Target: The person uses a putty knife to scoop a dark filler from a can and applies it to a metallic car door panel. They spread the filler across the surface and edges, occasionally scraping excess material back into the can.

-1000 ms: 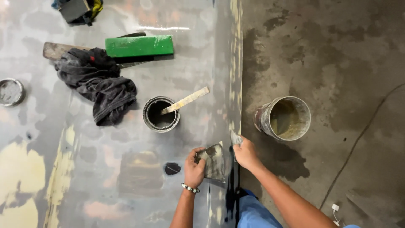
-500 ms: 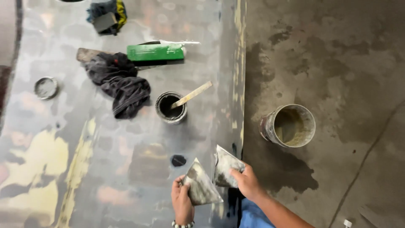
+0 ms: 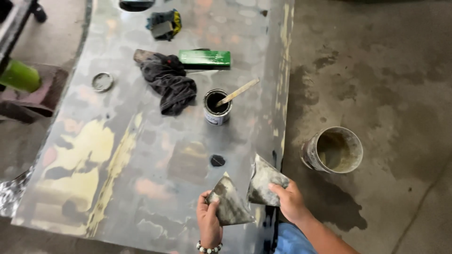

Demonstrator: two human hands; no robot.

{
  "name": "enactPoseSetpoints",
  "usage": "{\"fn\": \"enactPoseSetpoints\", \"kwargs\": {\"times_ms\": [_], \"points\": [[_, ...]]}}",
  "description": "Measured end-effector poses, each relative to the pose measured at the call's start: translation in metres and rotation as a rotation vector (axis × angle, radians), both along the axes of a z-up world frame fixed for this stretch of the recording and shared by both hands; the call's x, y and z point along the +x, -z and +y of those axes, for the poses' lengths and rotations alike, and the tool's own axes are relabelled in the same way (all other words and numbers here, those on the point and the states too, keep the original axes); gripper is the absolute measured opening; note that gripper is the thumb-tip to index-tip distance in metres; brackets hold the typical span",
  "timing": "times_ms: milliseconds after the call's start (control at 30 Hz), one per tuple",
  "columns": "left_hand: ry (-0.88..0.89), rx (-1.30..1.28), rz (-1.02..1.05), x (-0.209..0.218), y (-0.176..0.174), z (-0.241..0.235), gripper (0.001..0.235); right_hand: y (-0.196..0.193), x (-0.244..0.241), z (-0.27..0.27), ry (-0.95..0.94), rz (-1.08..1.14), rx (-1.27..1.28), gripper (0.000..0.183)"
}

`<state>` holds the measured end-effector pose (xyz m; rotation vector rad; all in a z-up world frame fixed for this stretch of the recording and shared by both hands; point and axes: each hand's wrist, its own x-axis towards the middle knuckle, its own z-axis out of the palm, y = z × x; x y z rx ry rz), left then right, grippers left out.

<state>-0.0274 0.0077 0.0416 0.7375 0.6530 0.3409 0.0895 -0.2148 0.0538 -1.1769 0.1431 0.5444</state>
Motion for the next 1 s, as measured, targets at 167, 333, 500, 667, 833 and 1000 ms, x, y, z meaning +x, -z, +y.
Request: {"fn": "enactPoseSetpoints", "kwargs": {"times_ms": [167, 333, 500, 667, 833, 1000], "points": [[0.031, -0.053, -0.109, 0.000, -0.029, -0.001, 0.018, -0.033, -0.016, 0.004, 0.025, 0.008, 0.122, 0.027], [-0.015, -0.113, -0.111, 0.002, -0.037, -0.005, 0.017, -0.089, -0.037, 0.013, 0.024, -0.077, 0.173, 0.028], [-0.155, 0.510, 0.110, 0.014, -0.042, -0.009, 0.020, -0.106, -0.061, 0.026, -0.183, -0.293, -0.156, 0.041], [-0.191, 0.532, 0.095, 0.026, -0.056, -0.005, 0.021, -0.086, -0.066, 0.019, -0.330, -0.351, -0.320, 0.046], [-0.283, 0.484, 0.079, 0.055, -0.056, 0.006, 0.022, -0.019, -0.056, -0.007, -0.556, -0.103, -0.392, 0.047], [-0.353, 0.745, 0.221, 0.093, -0.062, 0.026, 0.023, -0.089, 0.006, 0.023, -0.358, -0.622, -0.748, 0.044]]}}
